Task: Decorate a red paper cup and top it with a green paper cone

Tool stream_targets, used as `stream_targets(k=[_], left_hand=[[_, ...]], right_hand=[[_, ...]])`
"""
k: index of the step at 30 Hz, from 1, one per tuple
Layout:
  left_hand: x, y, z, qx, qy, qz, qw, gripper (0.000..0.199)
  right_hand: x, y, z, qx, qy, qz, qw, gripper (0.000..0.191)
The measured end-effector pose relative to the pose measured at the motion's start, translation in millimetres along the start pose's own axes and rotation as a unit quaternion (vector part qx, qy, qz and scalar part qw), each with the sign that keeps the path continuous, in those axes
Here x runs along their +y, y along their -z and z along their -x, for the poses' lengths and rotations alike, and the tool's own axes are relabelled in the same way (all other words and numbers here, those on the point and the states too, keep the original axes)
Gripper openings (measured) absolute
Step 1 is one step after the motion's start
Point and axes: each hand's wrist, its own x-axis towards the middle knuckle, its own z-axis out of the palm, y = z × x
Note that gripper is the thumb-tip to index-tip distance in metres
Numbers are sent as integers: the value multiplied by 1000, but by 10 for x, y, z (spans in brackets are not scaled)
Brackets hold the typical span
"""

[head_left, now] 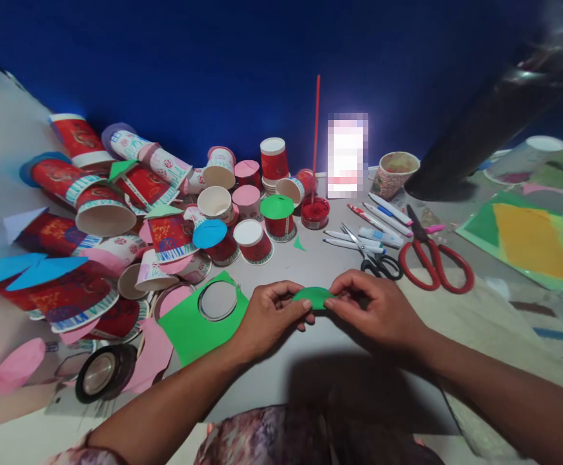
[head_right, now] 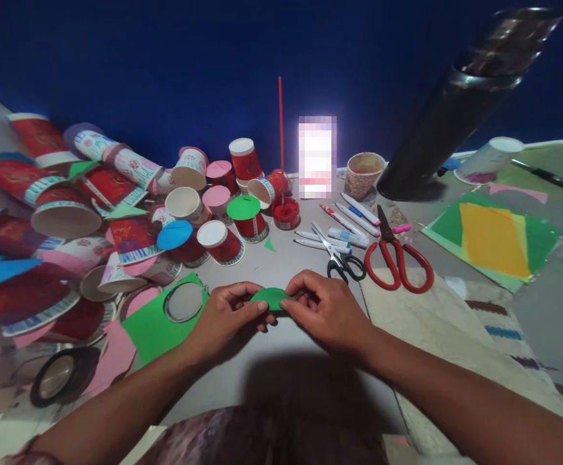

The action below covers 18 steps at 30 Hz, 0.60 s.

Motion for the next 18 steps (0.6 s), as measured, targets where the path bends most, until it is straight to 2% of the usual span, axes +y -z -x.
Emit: stream_targets(k=[7,18], left_hand=[[-9,-8,3,1,1,4,1000,38],[36,-31,22,9,10,-11,1000,40]], right_hand=[[-15,-2,1,-12,-29,-32,999,16],[4,-15,16,-7,-7,-25,1000,17]])
